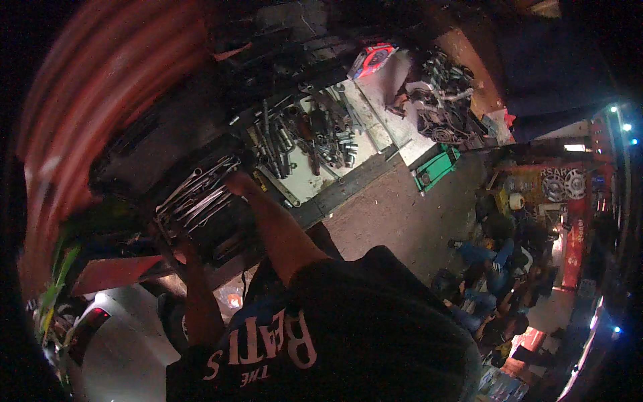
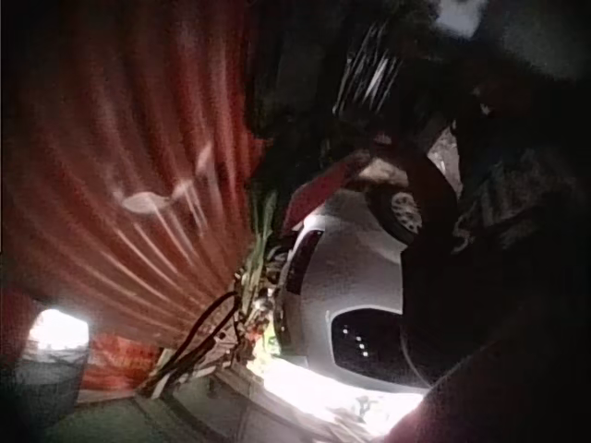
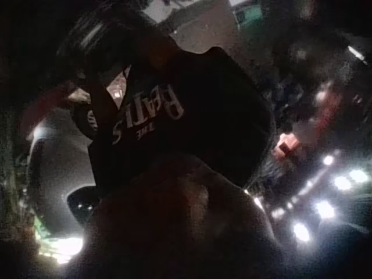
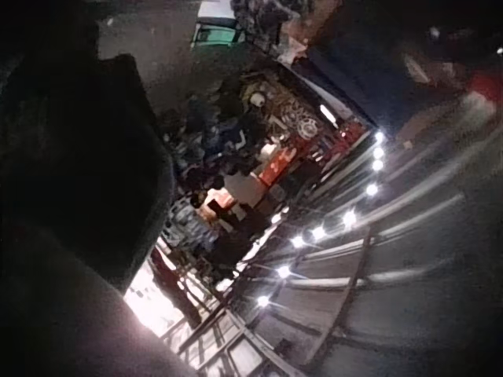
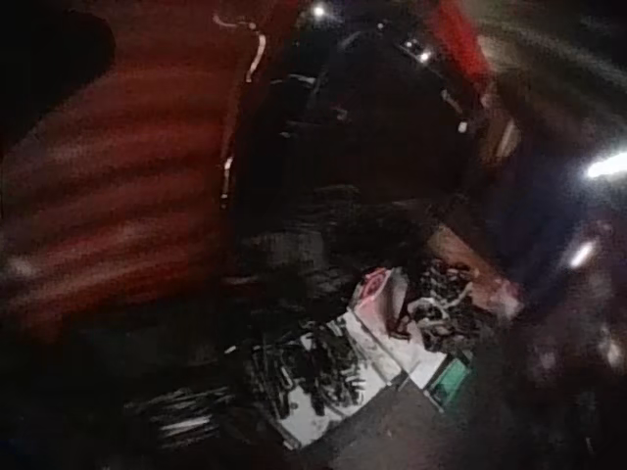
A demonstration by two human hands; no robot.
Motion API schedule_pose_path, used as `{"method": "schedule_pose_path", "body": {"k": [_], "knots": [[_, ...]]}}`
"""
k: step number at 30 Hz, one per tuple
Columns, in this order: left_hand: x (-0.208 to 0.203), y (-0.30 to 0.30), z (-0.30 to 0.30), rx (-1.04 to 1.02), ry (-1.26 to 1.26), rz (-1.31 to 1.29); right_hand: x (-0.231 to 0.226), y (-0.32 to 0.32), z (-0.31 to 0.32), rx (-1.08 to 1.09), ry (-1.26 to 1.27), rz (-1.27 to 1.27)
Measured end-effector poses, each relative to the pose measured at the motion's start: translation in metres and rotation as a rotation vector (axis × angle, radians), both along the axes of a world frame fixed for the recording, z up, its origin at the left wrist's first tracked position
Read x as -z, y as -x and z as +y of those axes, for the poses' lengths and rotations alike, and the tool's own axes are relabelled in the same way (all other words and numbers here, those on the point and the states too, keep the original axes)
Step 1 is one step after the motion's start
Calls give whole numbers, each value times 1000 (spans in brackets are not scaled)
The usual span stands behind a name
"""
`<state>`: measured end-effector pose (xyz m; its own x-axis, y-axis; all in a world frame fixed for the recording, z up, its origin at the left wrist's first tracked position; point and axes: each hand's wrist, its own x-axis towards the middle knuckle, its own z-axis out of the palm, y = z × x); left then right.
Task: The person repeatedly picks up wrenches and other hand tools from a cluttered workbench and places them into a black plastic tray. The person continues this sorting process throughout the clip.
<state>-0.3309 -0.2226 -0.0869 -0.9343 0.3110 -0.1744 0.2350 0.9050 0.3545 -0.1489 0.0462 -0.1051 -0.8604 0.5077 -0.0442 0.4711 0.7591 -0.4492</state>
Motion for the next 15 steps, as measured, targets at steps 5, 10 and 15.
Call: {"method": "schedule_pose_path", "body": {"k": [5,10,15], "knots": [[-6,-16,17,225,-101,230,-39,-3,-4,-47,-60,-108],[-28,-46,80,508,-374,22,-96,-18,-7,467,782,142],[-69,-125,174,726,-38,-408,-89,-93,24,475,370,115]]}}
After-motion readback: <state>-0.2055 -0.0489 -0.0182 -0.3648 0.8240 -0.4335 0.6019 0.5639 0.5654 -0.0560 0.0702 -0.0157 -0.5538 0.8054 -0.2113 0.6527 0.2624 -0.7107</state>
